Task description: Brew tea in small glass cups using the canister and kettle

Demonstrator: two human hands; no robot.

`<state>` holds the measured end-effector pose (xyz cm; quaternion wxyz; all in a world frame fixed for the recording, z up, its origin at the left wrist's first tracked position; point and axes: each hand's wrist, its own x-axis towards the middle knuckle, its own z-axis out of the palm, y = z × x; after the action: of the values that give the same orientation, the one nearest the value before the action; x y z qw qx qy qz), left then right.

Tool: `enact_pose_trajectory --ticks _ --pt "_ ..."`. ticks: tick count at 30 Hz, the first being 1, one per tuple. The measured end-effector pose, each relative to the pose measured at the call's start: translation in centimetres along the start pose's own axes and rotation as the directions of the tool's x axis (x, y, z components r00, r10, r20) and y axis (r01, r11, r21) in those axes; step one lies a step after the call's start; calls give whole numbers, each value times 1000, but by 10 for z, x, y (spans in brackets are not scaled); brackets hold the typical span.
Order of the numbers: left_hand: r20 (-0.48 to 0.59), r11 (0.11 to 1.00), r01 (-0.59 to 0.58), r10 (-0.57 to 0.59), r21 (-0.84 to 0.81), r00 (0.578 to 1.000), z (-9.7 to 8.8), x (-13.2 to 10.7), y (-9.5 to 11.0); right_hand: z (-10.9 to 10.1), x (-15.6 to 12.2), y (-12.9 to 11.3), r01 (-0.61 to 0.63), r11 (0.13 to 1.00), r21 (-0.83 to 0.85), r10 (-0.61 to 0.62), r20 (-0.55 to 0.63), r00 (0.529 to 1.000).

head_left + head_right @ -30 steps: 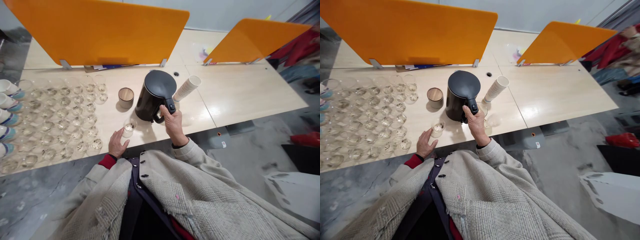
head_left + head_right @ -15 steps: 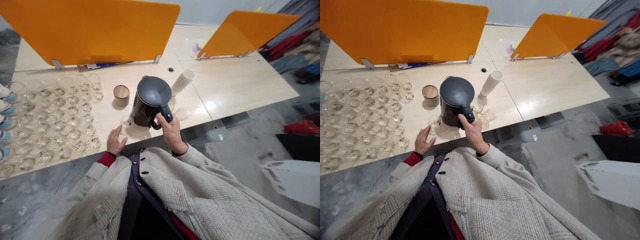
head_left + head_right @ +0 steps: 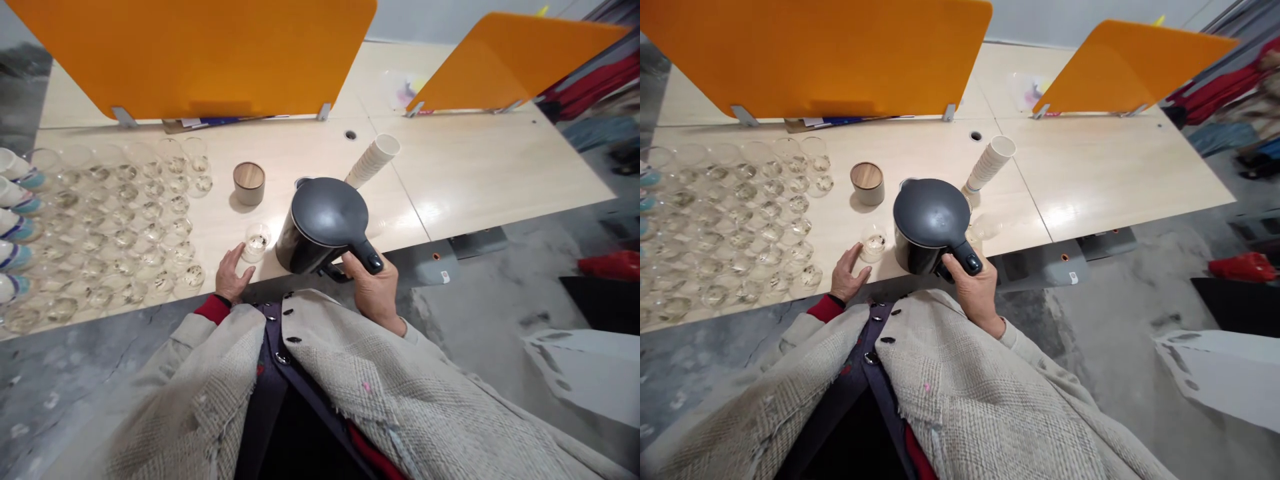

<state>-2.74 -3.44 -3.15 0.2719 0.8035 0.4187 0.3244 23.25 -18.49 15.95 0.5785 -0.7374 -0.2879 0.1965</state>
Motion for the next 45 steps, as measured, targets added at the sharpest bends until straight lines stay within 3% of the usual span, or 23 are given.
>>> enact_pose_trajectory --ticks 5,9,14,19,25,36,45 --pt "-34 978 26 -33 -207 999 -18 -4 27 -23 -1 -17 73 992 -107 -77 -29 997" --pt "119 900 -12 70 -435 990 -25 -1 62 -34 -2 -37 147 958 -246 -151 3 989" --pt "380 754 156 132 -638 915 -18 10 100 -35 -3 -56 218 911 -351 -188 118 975" --pt "426 642 246 138 -726 894 -13 14 122 -29 0 -69 291 862 -415 -220 211 952" --pt "405 575 265 128 -774 905 -3 11 123 -17 10 -78 331 813 -480 -202 300 932" --pt "398 567 271 111 -778 911 11 7 116 2 28 -81 362 783 -505 -172 385 907" --pt "416 513 323 74 -795 906 20 7 110 16 38 -78 364 769 -525 -164 388 907"
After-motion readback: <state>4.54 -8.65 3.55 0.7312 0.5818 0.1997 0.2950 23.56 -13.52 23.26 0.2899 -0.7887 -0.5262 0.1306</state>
